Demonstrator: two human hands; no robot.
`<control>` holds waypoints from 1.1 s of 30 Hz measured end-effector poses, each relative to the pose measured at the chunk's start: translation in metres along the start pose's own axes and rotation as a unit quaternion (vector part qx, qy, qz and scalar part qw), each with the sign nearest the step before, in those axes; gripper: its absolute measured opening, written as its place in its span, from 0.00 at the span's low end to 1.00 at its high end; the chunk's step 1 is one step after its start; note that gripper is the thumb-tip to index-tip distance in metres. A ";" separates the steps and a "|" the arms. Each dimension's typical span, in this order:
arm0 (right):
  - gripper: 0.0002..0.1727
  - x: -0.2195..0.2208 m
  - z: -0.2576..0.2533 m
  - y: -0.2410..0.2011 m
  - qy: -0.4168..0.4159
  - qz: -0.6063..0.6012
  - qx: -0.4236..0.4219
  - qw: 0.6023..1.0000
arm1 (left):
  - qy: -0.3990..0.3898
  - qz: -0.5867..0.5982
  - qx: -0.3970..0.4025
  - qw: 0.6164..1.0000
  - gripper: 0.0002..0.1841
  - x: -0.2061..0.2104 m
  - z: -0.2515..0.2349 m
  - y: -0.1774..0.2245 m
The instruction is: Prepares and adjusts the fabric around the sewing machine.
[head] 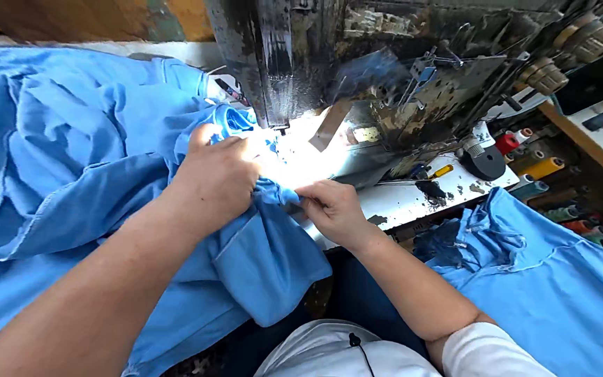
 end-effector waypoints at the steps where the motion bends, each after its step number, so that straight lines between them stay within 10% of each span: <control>1: 0.09 0.001 -0.007 0.002 -0.006 -0.004 0.017 1.000 | 0.002 0.003 -0.008 1.000 0.07 0.000 0.003 -0.008; 8: 0.07 0.003 -0.028 -0.001 -0.090 0.031 0.085 0.992 | -0.043 -0.068 -0.081 0.993 0.36 -0.069 0.024 0.012; 13: 0.04 -0.005 -0.024 -0.056 -0.157 -0.028 -0.065 0.985 | 0.133 0.071 -0.057 0.987 0.34 -0.092 0.016 0.082; 18: 0.09 -0.011 0.033 -0.031 -0.141 -0.084 0.009 0.986 | 0.120 0.053 0.000 0.991 0.13 -0.019 0.046 0.068; 33: 0.09 0.010 0.031 -0.002 -0.083 -0.114 0.072 0.987 | 0.054 -0.006 -0.055 0.997 0.13 -0.033 0.037 0.054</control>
Point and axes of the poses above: each hand's wrist, its own z-axis away from the middle knuckle, its own x-axis out of the palm, y = z × x, the point moved 8 cm from there along -z, towards the middle knuckle, and after that the axes turned 4 degrees about z, right-handed, at the moved point
